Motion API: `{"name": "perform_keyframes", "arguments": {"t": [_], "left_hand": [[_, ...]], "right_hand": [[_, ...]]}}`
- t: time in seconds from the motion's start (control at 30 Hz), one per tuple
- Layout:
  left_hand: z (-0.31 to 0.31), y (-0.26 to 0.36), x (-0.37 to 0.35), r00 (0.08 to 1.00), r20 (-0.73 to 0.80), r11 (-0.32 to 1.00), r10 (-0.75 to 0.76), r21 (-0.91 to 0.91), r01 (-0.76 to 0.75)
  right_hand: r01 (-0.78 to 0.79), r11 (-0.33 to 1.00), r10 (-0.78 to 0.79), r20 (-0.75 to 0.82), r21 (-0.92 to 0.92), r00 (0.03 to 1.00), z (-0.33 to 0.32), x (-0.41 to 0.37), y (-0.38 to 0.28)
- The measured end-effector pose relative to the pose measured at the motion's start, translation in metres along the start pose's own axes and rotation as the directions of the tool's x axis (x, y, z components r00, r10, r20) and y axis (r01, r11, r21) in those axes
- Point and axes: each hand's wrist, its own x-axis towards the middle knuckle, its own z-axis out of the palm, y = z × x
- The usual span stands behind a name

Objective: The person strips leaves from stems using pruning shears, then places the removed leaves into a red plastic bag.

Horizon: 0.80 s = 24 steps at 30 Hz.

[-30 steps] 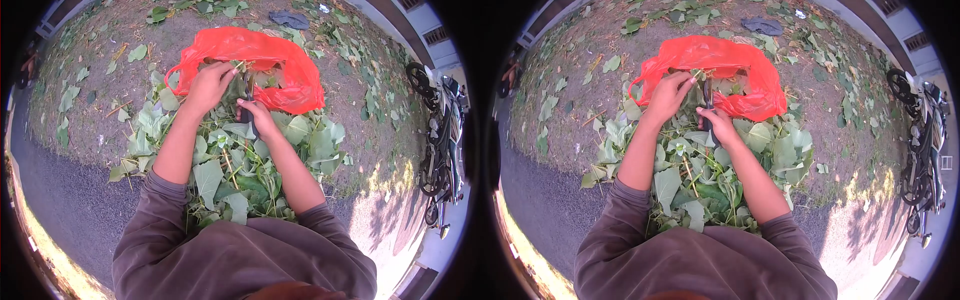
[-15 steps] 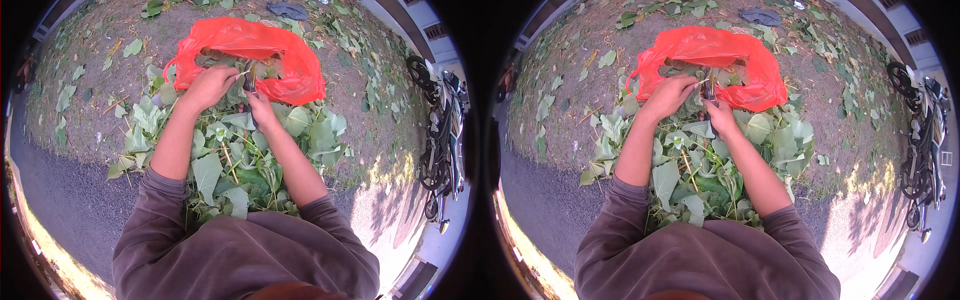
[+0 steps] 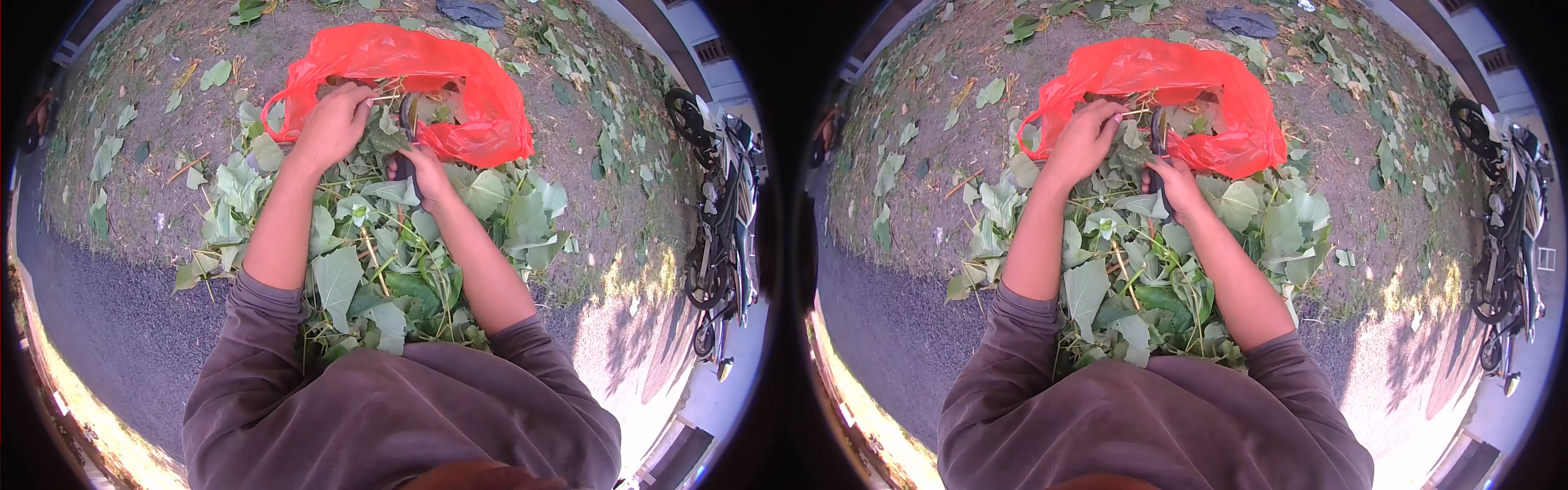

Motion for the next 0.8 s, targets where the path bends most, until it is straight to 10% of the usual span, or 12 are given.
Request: {"name": "perform_keyframes", "arguments": {"t": [0.47,0.8], "left_hand": [[0.001,0.017,-0.002,0.985,0.158,0.998,-0.062,-0.022,0.067],[-0.007,0.000,0.001,0.994,0.102,0.995,-0.046,-0.085,0.055]], "right_hand": [[0.034,0.906,-0.065,-0.058,-0.422,0.996,0.009,-0.006,-0.005],[0.079,0.977,-0.107,-0.135,-0.199,0.985,0.001,0.002,0.005]]}}
